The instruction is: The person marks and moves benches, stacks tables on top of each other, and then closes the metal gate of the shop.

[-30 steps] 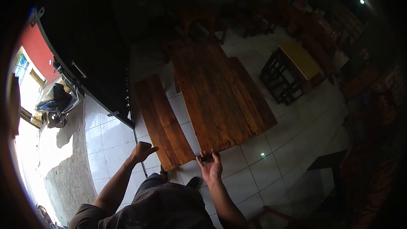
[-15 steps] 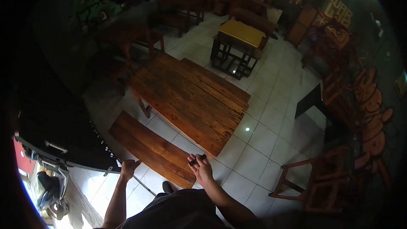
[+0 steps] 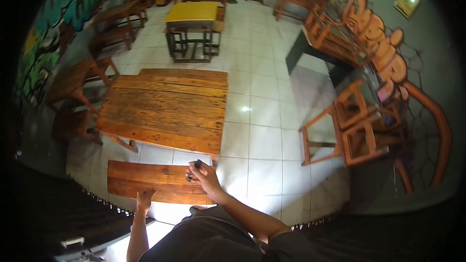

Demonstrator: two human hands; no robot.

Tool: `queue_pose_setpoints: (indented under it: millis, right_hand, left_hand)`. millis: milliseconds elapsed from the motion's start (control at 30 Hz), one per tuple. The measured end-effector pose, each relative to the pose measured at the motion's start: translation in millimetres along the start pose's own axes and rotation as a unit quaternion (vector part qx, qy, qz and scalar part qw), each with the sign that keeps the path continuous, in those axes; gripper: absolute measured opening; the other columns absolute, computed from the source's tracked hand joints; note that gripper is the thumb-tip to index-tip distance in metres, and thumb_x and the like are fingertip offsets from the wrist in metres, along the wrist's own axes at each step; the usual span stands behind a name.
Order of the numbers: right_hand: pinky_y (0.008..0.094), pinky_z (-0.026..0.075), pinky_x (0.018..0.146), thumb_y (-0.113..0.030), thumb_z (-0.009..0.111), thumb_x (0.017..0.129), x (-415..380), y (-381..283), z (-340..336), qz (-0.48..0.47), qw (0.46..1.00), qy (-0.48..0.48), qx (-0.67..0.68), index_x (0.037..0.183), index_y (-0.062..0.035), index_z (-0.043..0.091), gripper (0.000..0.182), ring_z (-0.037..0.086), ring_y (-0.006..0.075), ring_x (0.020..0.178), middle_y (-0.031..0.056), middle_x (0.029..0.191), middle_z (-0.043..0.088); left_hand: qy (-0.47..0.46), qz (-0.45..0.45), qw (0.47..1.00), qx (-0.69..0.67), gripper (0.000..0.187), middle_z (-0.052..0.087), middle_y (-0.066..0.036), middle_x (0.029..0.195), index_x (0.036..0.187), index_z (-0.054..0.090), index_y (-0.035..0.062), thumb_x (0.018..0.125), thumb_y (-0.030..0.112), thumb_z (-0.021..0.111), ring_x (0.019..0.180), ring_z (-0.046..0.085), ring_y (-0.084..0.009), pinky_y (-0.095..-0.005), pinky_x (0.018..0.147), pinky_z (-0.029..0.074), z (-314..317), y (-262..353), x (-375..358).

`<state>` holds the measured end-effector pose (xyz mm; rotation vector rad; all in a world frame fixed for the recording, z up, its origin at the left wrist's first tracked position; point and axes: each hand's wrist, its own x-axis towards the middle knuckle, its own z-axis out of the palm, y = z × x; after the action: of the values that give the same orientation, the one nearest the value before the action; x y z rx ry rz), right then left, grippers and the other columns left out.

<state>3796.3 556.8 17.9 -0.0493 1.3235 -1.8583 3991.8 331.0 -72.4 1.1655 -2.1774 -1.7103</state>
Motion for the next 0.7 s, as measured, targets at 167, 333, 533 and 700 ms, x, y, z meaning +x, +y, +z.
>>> queue_pose_setpoints:
  millis: [167,333,533,700]
  right_hand:
    - [0.0261,0.049,0.077,-0.031,0.059,0.092,7,0,-8,-0.031,0.997,0.014,-0.069,0.114,-0.0079,0.056,0.032,0.06,0.0112,0.094,0.0029,0.1,0.064]
    - [0.0274,0.052,0.075,-0.025,0.059,0.092,15,14,-17,-0.038,0.998,0.01,-0.05,0.11,-0.0081,0.059,0.025,0.06,0.0099,0.088,0.0018,0.092,0.063]
    - [0.027,0.054,0.074,-0.023,0.06,0.091,34,31,12,-0.001,0.997,0.015,-0.071,0.106,-0.0057,0.059,0.023,0.061,0.0095,0.086,0.0023,0.092,0.062]
    - [0.0276,0.054,0.074,-0.025,0.062,0.09,54,69,69,-0.051,0.996,0.031,-0.058,0.105,-0.005,0.06,0.025,0.06,0.0102,0.086,0.0011,0.092,0.061]
  left_hand:
    - [-0.031,0.028,0.999,0.021,0.053,0.024,0.007,0.051,0.049,0.029,0.011,0.08,0.016,0.071,0.049,0.021,-0.005,-0.0294,0.044,0.015,17,3,17]
    - [-0.042,0.018,0.998,-0.035,0.053,0.024,0.007,0.051,0.049,0.028,0.0115,0.08,0.015,0.071,0.05,0.02,-0.0048,-0.0293,0.045,0.015,19,-22,30]
    - [-0.015,-0.02,0.996,-0.084,0.052,0.025,0.007,0.051,0.05,0.029,0.0131,0.082,0.016,0.07,0.051,0.02,-0.0041,-0.0288,0.046,0.014,-12,-43,23]
    - [-0.042,-0.061,0.996,-0.041,0.047,0.029,0.008,0.053,0.051,0.035,0.0122,0.083,0.019,0.068,0.052,0.024,-0.004,-0.0261,0.049,0.021,-79,-66,46]
